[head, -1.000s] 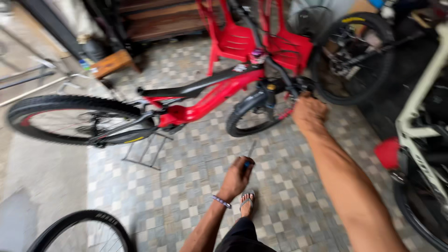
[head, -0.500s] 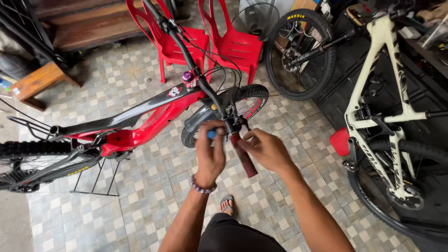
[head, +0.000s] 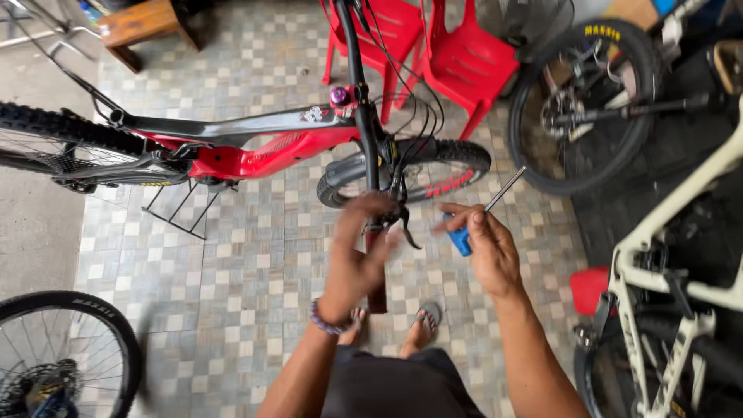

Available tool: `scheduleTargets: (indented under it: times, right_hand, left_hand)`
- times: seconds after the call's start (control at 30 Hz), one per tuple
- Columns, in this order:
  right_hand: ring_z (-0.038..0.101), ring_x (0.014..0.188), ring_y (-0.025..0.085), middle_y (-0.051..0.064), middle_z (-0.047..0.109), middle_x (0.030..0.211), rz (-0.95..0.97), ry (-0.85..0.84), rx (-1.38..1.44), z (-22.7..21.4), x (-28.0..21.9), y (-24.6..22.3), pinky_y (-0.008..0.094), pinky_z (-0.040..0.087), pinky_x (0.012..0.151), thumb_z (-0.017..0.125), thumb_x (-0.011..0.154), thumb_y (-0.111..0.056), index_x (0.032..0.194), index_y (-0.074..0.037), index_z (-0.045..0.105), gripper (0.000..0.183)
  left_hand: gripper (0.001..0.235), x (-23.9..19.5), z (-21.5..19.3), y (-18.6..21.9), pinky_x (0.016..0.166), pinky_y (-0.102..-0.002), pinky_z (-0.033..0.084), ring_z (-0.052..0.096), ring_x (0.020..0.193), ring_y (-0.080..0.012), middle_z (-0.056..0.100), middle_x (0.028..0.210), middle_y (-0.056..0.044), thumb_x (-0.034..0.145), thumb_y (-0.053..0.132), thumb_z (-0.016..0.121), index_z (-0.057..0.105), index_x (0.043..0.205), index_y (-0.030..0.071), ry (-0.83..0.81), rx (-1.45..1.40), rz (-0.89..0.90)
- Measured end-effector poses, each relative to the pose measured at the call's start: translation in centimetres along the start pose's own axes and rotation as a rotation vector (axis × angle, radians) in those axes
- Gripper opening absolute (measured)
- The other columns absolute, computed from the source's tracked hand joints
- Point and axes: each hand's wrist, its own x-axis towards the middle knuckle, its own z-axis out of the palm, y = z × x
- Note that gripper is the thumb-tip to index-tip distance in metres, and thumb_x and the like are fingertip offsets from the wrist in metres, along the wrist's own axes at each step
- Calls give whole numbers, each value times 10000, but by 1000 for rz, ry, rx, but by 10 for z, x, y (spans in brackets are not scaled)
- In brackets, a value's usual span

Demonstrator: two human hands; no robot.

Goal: The person adjusts the handlebars and then flips the bicycle upside down to access the rear derailleur. They use a screwdriver to adjust the derailleur cable and mechanism, then flip the bike back upright to check the handlebar controls.

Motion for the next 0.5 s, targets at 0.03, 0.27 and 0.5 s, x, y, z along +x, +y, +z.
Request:
scheduleTargets:
  times: [0.03,0.27,0.5]
  right_hand:
    - [679,982,217,45,632,853,23,-45,60,-15,10,1,359,475,1117,377,1158,-436,992,-18,609,506]
    - [656,754,215,74,634,811,374,-384,-915,-44,56,-40,376,535,737,734,862,-531,1519,-53,381,886]
    - [717,908,294,127,737,1055,-216,-311,-814,-16,67,-96,391,549,761,684,976,-226,1339,-93,594,397]
  left_hand:
    - [377,7,0,-19,1135,-394,480,652,1275,-233,719,1318,-129,957,235,729,654,1275,46,151,-75,-149]
    - [798,30,29,-117,924,-430,560,664,1109,-244,691,1253,-138,960,681,411,594,1376,25,-102,-1088,-809]
    - [890,35,37,-139,783,-472,628,706,1023,-253,705,1175,-137,941,788,449,616,1333,7,-222,-1243,-898]
